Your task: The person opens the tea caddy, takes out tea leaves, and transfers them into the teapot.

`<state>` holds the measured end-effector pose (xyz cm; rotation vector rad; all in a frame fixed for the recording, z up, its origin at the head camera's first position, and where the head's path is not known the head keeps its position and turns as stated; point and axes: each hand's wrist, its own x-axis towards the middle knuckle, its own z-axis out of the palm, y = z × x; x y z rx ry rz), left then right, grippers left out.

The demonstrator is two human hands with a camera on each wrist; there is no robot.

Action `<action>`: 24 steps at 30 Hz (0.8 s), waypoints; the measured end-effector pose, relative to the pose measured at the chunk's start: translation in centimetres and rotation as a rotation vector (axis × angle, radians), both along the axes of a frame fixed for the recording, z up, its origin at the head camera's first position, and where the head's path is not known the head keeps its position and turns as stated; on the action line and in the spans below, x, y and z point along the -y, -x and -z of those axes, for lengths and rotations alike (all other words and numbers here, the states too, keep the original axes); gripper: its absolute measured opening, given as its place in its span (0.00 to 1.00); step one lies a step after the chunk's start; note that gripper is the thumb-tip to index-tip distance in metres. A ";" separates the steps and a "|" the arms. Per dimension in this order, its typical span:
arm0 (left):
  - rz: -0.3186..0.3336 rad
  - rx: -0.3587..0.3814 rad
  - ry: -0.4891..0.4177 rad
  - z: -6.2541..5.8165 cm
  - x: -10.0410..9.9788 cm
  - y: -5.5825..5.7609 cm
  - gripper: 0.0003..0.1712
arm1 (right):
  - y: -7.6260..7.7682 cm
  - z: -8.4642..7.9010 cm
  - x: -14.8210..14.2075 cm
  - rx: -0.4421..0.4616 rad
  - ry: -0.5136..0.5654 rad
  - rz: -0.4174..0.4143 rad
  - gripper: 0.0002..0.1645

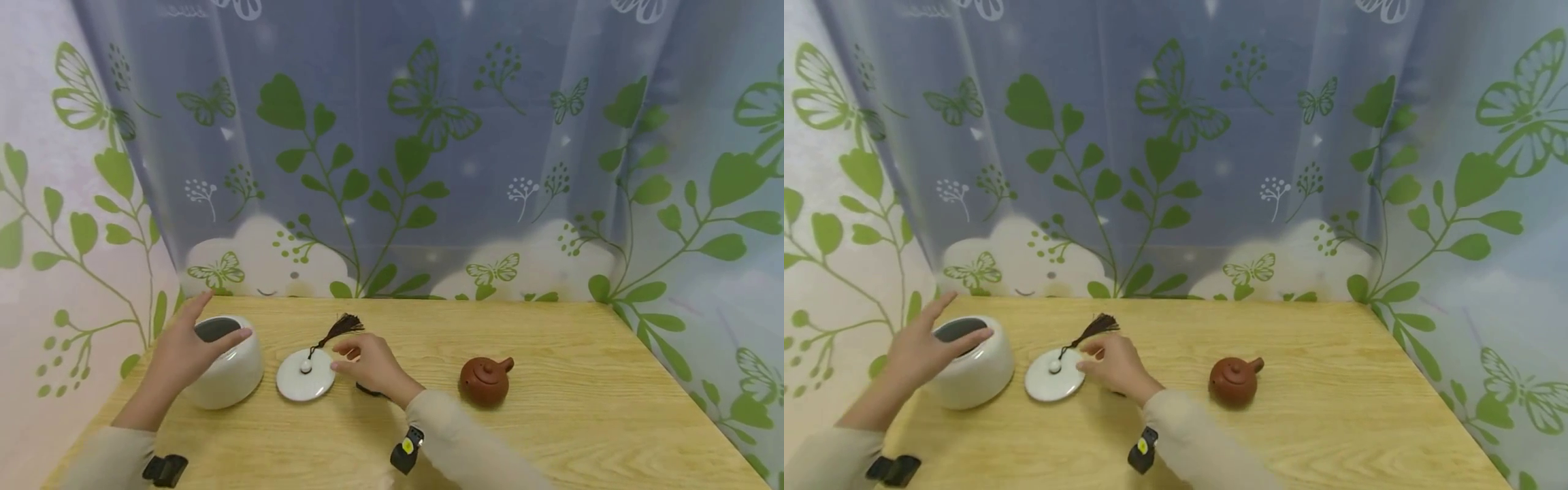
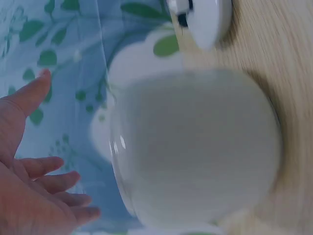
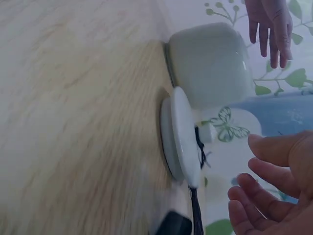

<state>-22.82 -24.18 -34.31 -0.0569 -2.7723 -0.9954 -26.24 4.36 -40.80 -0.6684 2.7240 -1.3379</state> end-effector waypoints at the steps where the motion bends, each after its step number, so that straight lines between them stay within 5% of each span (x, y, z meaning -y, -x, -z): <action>1: -0.009 0.008 -0.002 0.1 0.5 -0.2 0.62 | 0.0 0.1 0.6 -0.006 -0.004 -0.006 0.16; 13: -0.048 0.096 0.003 2.9 4.7 -1.6 0.63 | 0.3 1.8 5.4 0.019 -0.010 0.003 0.16; 24: -0.030 0.115 -0.055 5.5 5.0 -1.3 0.67 | 0.9 3.5 6.3 -0.042 0.008 0.037 0.11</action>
